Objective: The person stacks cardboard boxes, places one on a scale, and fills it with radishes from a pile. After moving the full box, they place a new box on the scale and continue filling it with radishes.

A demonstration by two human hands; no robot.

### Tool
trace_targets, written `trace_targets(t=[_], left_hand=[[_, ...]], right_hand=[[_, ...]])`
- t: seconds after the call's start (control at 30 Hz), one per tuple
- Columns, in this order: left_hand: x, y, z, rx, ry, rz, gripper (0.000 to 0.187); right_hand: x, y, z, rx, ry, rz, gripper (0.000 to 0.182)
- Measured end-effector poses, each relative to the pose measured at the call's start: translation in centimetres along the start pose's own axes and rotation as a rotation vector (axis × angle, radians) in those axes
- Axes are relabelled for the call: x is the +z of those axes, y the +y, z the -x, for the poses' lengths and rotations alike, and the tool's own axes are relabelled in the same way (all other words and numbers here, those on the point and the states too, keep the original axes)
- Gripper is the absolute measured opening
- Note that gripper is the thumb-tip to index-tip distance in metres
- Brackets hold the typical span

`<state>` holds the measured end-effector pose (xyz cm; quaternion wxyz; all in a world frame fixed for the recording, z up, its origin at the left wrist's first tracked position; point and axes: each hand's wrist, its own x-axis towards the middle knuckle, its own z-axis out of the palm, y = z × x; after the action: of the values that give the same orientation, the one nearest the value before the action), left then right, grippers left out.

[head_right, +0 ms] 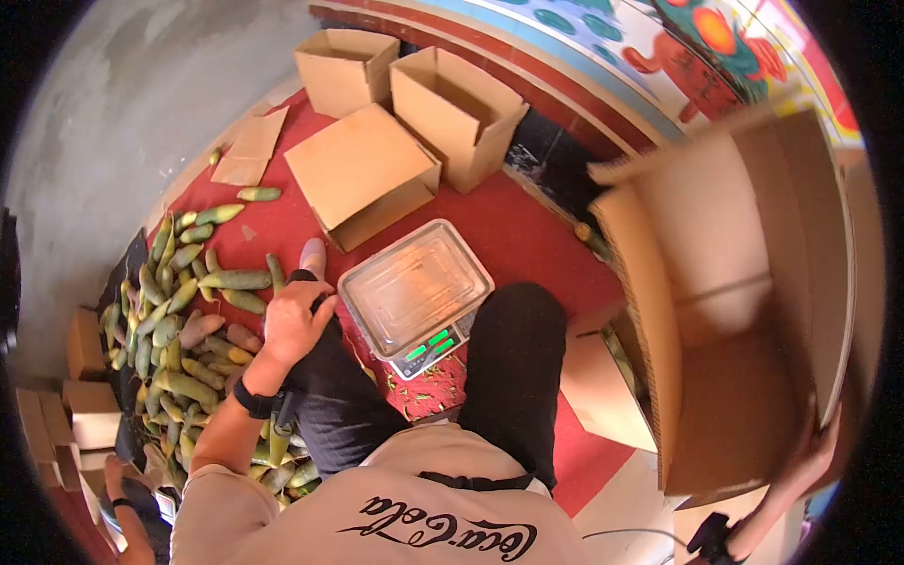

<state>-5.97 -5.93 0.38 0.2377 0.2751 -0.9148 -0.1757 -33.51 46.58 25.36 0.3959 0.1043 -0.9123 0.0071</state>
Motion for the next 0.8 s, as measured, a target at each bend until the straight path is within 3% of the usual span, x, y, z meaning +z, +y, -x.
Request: trace_targets(t=[0.1,0.17,0.2,0.23,0.27,0.3,0.37,0.43,0.6,0.77,0.8], left_hand=[[-0.6,-0.5,0.6,0.046,-0.001,0.016,0.017],[-1.1,-0.8,1.0,0.049,-0.008,0.007,0.018],[-1.4,-0.9,1.3,0.040,0.001,0.004,0.018],[-1.7,-0.9,1.5,0.037,-0.005,-0.004,0.018],[-1.9,-1.1,1.7,0.035,-0.014,-0.013,0.018],[-2.0,-1.2,1.9,0.032,-0.009,-0.024,0.019],[-2.3,-1.6,2.3,0.023,0.031,-0.017,0.019],[-2.5,-2.1,2.8,0.002,0.052,-0.020,0.018],[-3.9,-2.9,3.1,-0.107,0.093,0.002,0.017],[-4.2,-3.5,3.0,-0.154,0.077,-0.002,0.016],[-4.1,-3.5,3.0,-0.161,0.077,-0.001,0.016]], right_hand=[[3.9,-8.9,-3.7,-0.136,-0.113,-0.568,0.036],[6.3,-16.9,-5.5,-0.253,-0.146,-0.749,0.035],[6.6,-21.9,-5.8,-0.151,-0.287,-0.905,0.032],[8.0,-25.8,-6.4,-0.259,-0.185,-0.791,0.035],[10.0,-29.3,-7.2,-0.515,-0.019,-0.730,0.039],[10.6,-33.7,-7.0,-0.464,-0.066,-0.667,0.042],[13.6,-41.1,-7.1,-0.647,-0.042,-0.762,0.038],[16.6,-48.5,-6.7,-0.833,0.192,-0.822,0.031],[20.7,-62.3,-4.5,-0.932,0.139,-1.053,0.021],[28.5,-67.6,-0.5,-1.055,0.097,-0.882,0.035],[30.9,-67.9,0.7,-1.095,-0.001,-0.822,0.041]])
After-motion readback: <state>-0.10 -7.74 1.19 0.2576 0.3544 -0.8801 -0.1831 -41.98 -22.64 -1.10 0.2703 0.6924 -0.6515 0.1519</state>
